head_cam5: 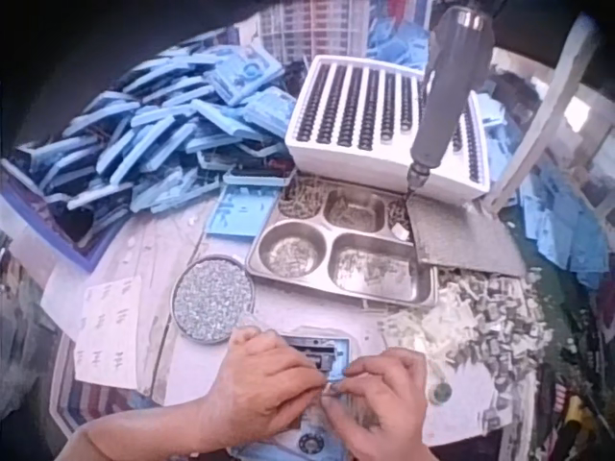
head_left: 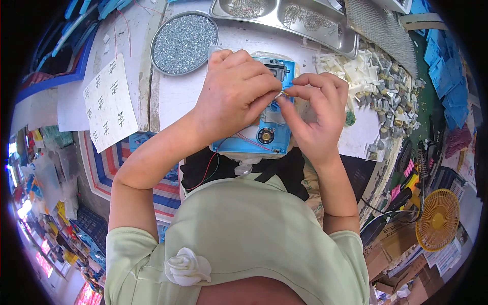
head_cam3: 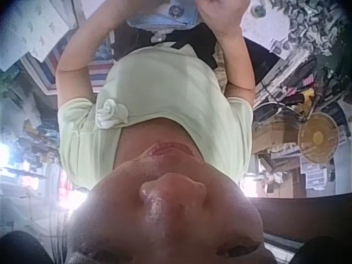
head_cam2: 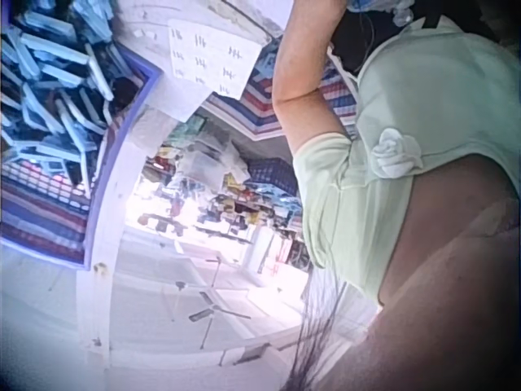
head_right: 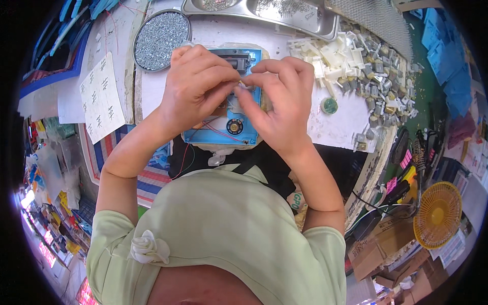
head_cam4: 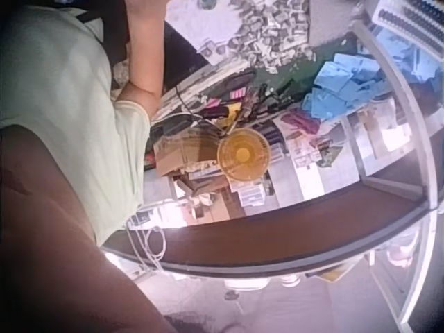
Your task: The recorder is assembling components inside a blue electronic device casing, including using an electric screwdriver and a soldering iron.
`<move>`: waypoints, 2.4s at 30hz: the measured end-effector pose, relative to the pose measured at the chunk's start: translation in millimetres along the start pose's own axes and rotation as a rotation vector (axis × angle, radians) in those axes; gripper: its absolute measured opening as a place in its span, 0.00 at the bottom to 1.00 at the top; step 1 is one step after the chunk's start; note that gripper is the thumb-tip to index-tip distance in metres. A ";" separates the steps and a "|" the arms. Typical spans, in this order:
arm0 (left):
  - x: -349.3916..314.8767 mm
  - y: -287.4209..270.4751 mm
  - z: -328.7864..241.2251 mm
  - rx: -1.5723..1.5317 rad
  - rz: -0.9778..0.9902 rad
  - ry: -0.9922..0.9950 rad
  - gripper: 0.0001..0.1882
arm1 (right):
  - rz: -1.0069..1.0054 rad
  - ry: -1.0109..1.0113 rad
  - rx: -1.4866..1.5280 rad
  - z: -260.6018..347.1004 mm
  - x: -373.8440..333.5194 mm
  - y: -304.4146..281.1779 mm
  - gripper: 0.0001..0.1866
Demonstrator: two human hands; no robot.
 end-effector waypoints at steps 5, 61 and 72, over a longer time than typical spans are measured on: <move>0.3 0.6 1.6 -0.083 0.034 -0.036 0.08 | 0.001 0.016 0.110 -10.5 -0.4 5.0 0.10; 0.4 15.6 -3.6 0.136 0.104 0.002 0.11 | -0.036 0.026 0.381 -2.9 -76.9 -32.7 0.16; 0.2 17.9 -2.7 0.147 0.098 -0.003 0.11 | -0.019 0.029 0.337 -2.8 -72.1 -29.4 0.17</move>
Point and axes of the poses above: each hand's wrist, its own x-axis towards the middle knuckle, its own y-axis out of the palm, z = x × y, the point moved 2 cm from there along x, towards the middle knuckle, and after that the axes turned 14 degrees about z, right-handed, at the moved point
